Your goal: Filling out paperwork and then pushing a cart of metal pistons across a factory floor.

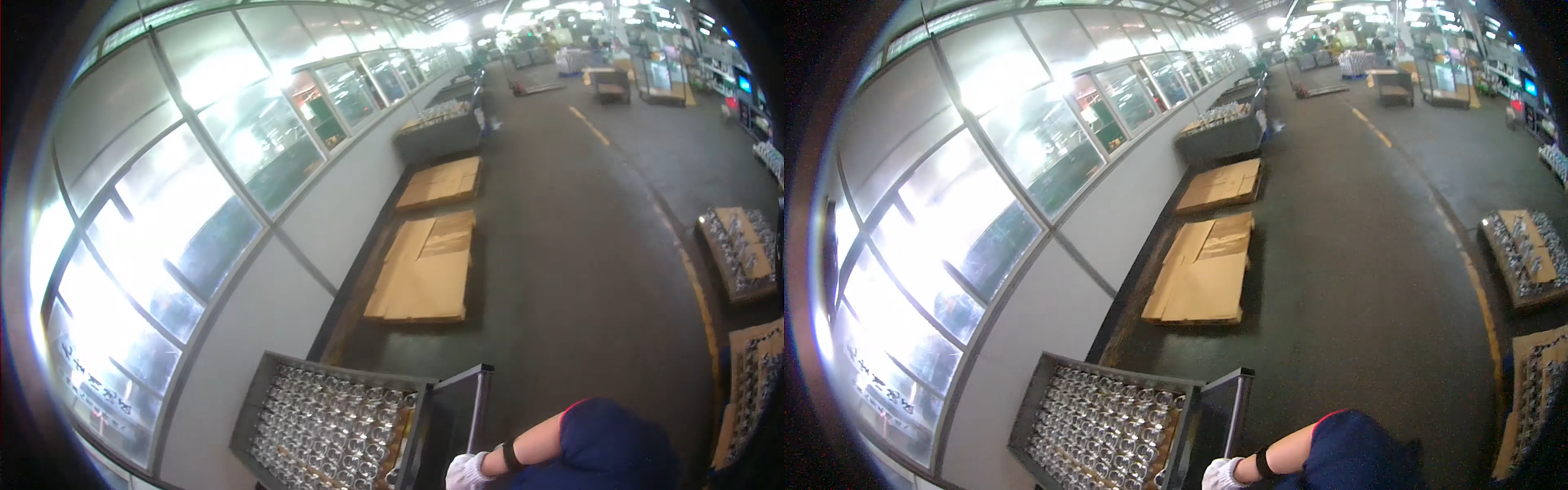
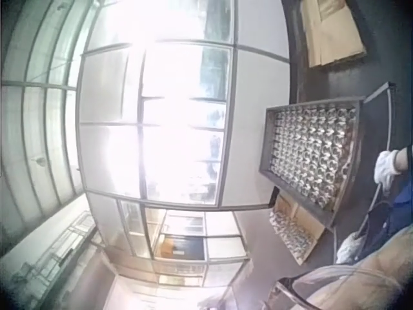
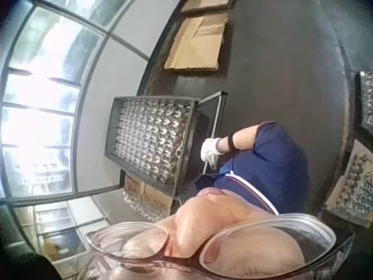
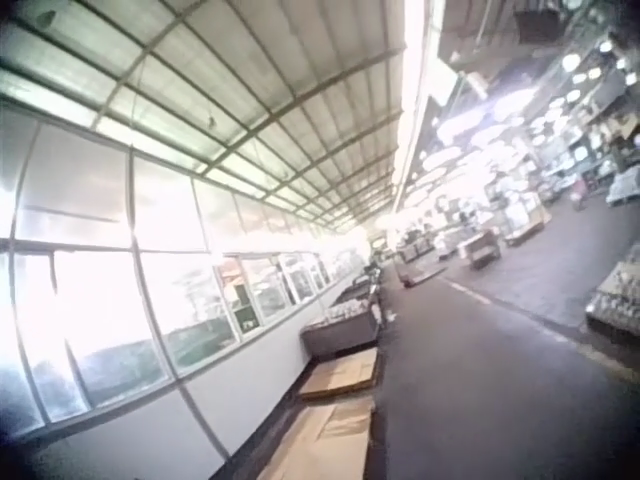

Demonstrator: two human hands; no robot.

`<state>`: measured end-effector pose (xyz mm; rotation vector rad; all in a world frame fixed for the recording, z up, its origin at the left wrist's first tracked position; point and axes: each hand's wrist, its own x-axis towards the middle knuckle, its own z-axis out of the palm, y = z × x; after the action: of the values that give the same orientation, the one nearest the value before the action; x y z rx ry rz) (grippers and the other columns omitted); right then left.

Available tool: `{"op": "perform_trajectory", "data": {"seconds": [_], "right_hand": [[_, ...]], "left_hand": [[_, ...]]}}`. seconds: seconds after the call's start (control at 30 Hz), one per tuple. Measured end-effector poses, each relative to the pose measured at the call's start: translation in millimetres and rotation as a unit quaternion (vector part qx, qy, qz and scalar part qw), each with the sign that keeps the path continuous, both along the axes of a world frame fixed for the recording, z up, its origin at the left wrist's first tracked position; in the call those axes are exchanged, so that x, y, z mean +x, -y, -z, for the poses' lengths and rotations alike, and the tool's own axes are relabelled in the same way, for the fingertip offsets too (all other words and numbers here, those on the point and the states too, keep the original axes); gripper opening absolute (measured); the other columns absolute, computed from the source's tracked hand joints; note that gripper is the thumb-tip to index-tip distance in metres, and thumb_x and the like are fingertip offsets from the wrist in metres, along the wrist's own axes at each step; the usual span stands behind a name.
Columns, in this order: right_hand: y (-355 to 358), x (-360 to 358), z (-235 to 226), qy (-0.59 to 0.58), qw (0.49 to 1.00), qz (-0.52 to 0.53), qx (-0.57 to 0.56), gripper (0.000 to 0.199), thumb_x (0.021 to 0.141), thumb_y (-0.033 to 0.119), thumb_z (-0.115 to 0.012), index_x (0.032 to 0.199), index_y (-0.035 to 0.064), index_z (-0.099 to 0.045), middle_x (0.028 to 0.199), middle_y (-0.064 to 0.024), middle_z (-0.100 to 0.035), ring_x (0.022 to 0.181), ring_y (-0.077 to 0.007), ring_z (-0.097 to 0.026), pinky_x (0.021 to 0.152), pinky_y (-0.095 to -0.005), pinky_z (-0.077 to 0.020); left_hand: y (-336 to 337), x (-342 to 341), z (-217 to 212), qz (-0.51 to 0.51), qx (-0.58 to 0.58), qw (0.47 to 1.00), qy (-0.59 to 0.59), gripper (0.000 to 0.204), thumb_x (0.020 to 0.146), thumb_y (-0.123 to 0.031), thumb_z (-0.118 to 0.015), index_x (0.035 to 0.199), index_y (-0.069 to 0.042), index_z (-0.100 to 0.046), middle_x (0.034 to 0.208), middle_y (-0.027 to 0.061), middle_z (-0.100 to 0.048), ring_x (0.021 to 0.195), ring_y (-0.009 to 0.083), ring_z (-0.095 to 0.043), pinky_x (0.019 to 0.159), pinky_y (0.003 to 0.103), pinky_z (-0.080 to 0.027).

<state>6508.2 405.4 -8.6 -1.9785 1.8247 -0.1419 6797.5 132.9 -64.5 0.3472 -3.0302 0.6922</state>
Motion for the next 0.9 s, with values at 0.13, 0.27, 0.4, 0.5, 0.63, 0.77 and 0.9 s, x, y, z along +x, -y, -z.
{"op": "perform_trajectory", "data": {"seconds": [0.13, 0.27, 0.4, 0.5, 0.63, 0.77, 0.9], "right_hand": [[-0.3, -2.4, 9.5, 0.011, 0.998, 0.004, -0.059, 0.032, 0.056, 0.045, -0.068, 0.075, 0.0186, -0.065, 0.069, -0.0084, -0.062, 0.072, -0.0277, -0.061, 0.059, -0.0393, -0.0465], [-22.5, -39.1, 9.0, 0.0, 0.972, 0.132, -0.194, 0.044, 0.074, 0.05, -0.052, 0.064, 0.0085, -0.063, 0.068, -0.0098, -0.062, 0.074, -0.0291, -0.06, 0.066, -0.038, -0.0462], [-66.3, -97.8, 2.6, -0.096, 0.941, 0.234, -0.225, 0.057, 0.076, 0.058, -0.047, 0.051, 0.0078, -0.056, 0.054, -0.0088, -0.054, 0.065, -0.0279, -0.054, 0.072, -0.0388, -0.0408], [-87.2, -112.2, -4.9, -0.094, 0.932, 0.26, -0.233, 0.061, 0.078, 0.059, -0.042, 0.049, 0.0075, -0.056, 0.052, -0.0104, -0.054, 0.062, -0.0305, -0.054, 0.066, -0.0404, -0.0421], [-115.4, -112.5, 14.6, -0.092, 0.935, 0.254, -0.229, 0.067, 0.081, 0.061, -0.035, 0.048, 0.007, -0.057, 0.049, -0.0133, -0.053, 0.055, -0.0346, -0.053, 0.058, -0.0414, -0.0434], [-143.7, -103.5, 16.4, -0.072, 0.928, 0.196, -0.307, 0.071, 0.076, 0.069, -0.034, 0.041, 0.0113, -0.054, 0.04, -0.0088, -0.048, 0.039, -0.0283, -0.048, 0.042, -0.038, -0.0392], [-165.4, -94.5, 35.7, -0.07, 0.891, 0.201, -0.402, 0.071, 0.074, 0.072, -0.033, 0.04, 0.0119, -0.053, 0.038, -0.0093, -0.045, 0.036, -0.0272, -0.046, 0.038, -0.0381, -0.0352]], "left_hand": [[27.9, -43.9, 15.0, 0.044, 0.015, 0.999, 0.0, 0.025, 0.087, -0.031, -0.045, 0.103, -0.016, -0.056, 0.077, -0.0018, -0.058, 0.062, 0.0162, -0.055, 0.057, 0.035, -0.047], [60.8, -85.0, 2.7, 0.09, 0.007, 0.996, 0.018, 0.025, 0.086, -0.03, -0.045, 0.101, -0.015, -0.057, 0.078, -0.0013, -0.059, 0.064, 0.0163, -0.055, 0.059, 0.035, -0.046], [67.9, -122.6, -18.4, 0.111, -0.007, 0.993, 0.034, 0.024, 0.085, -0.029, -0.046, 0.1, -0.015, -0.057, 0.079, -0.0008, -0.059, 0.065, 0.0165, -0.055, 0.06, 0.035, -0.046], [67.3, -157.4, -43.5, 0.131, -0.024, 0.99, 0.045, 0.023, 0.084, -0.028, -0.046, 0.099, -0.014, -0.058, 0.079, -0.0004, -0.059, 0.066, 0.0166, -0.055, 0.061, 0.035, -0.046], [36.3, -216.9, -52.0, 0.163, -0.044, 0.984, 0.052, 0.023, 0.083, -0.027, -0.047, 0.098, -0.014, -0.058, 0.08, 0.0002, -0.059, 0.068, 0.0168, -0.055, 0.062, 0.035, -0.046], [-42.1, -262.7, -34.2, 0.188, -0.032, 0.979, 0.067, 0.022, 0.082, -0.026, -0.047, 0.097, -0.013, -0.058, 0.081, 0.0007, -0.059, 0.069, 0.0169, -0.055, 0.063, 0.035, -0.046], [-94.5, -309.2, -43.6, 0.195, -0.038, 0.977, 0.075, 0.021, 0.081, -0.025, -0.048, 0.096, -0.013, -0.059, 0.082, 0.0012, -0.059, 0.071, 0.0171, -0.055, 0.064, 0.035, -0.046]]}}
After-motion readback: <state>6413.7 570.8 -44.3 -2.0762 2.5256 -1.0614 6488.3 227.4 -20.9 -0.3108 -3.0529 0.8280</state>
